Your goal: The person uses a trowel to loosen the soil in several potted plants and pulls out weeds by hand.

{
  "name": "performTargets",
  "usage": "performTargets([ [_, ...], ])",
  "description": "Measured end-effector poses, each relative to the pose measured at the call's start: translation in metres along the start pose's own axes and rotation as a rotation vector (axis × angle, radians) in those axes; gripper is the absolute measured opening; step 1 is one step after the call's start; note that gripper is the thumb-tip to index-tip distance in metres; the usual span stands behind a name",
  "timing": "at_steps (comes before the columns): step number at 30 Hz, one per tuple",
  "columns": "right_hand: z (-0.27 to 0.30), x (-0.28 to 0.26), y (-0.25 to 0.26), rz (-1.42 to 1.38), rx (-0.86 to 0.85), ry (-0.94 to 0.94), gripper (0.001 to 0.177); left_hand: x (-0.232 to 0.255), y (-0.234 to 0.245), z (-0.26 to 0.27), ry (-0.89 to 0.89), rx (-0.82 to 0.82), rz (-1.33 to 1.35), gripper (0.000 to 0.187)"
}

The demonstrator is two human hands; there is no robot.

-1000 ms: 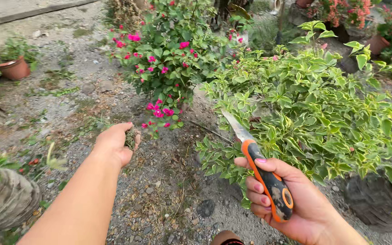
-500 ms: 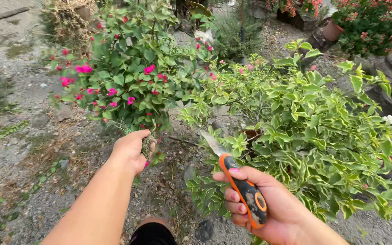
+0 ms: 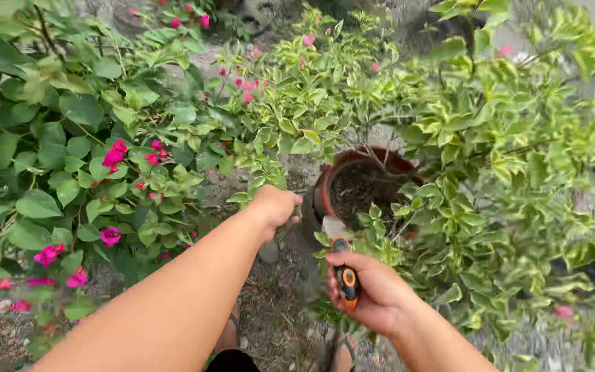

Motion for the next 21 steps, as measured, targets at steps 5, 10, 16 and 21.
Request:
performTargets([
  [5, -0.084, 0.002, 0.015, 0.146, 0.241, 0.224, 0.018, -0.054, -0.004, -0.090, 0.051, -0.162, -0.193, 0.015],
  [10, -0.133, 0.002, 0.045, 0.127, 0.495, 0.262, 0.016, -0.079, -0.026, -0.160, 0.079, -0.145, -0.749, 0.052],
  [16, -0.145, -0.014, 0.073, 0.604, 0.731, 0.454, 0.018, -0.073, -0.068, -0.189, -0.090, -0.413, -1.478, 0.036],
  [21, -0.193, -0.043, 0.110, 0.535, 0.659, 0.199, 0.028, -0.066, -0.072, -0.216, -0.051, -0.220, -1.082, 0.031],
])
Point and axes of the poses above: each hand's wrist, its own z-axis away from the middle knuckle, its own y-axis out of the back of the hand, x = y × z, the point moved 4 cm from there along -z, towards the middle knuckle, and after that the axes turned 12 degrees about -x, right-handed, at the moved point
